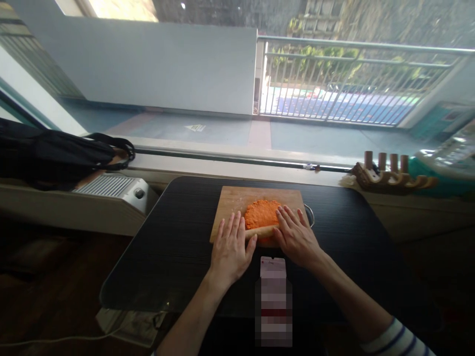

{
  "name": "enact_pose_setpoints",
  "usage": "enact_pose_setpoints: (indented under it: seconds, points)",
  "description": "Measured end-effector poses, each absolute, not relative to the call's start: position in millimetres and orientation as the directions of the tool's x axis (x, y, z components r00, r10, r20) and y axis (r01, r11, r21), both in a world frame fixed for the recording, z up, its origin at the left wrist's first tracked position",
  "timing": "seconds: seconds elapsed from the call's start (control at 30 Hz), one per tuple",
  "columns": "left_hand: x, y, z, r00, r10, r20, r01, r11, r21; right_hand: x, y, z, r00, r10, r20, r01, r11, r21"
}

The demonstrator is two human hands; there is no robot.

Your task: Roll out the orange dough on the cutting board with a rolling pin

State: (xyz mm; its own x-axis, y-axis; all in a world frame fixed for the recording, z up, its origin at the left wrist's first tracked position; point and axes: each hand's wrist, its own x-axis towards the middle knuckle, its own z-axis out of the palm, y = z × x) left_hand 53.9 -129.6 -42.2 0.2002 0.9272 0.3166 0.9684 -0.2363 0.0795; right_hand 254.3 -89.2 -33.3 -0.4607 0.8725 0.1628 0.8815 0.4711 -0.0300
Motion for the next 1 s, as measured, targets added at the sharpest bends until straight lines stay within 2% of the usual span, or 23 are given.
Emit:
enact_pose_setpoints:
  seconds: [0.17, 0.4, 0.7, 1.0]
  points:
    - [51.6, -104.6, -35.4, 0.165, 0.952, 0.259, 0.980, -0.189, 0.070, 241.1, -57.7, -24.9, -0.421, 0.905, 0.055, 0.904, 0.424, -0.049]
    - [44.4, -70.0, -32.6, 0.144, 0.965, 0.219, 0.982, -0.166, 0.086, 228.8, -26.6, -22.8, -0.385, 0.923, 0.015, 0.918, 0.385, -0.096]
    - [50.1, -95.0, -31.5, 0.181, 0.963, 0.199, 0.973, -0.205, 0.109, 242.4, -54.9, -35.5, -0.427, 0.890, 0.163, 0.895, 0.441, -0.067]
    - [57.7, -116.3, -37.9, 0.170, 0.948, 0.268, 0.980, -0.192, 0.057, 251.4, -73.2, -45.0, -0.444, 0.872, 0.207, 0.889, 0.458, -0.024]
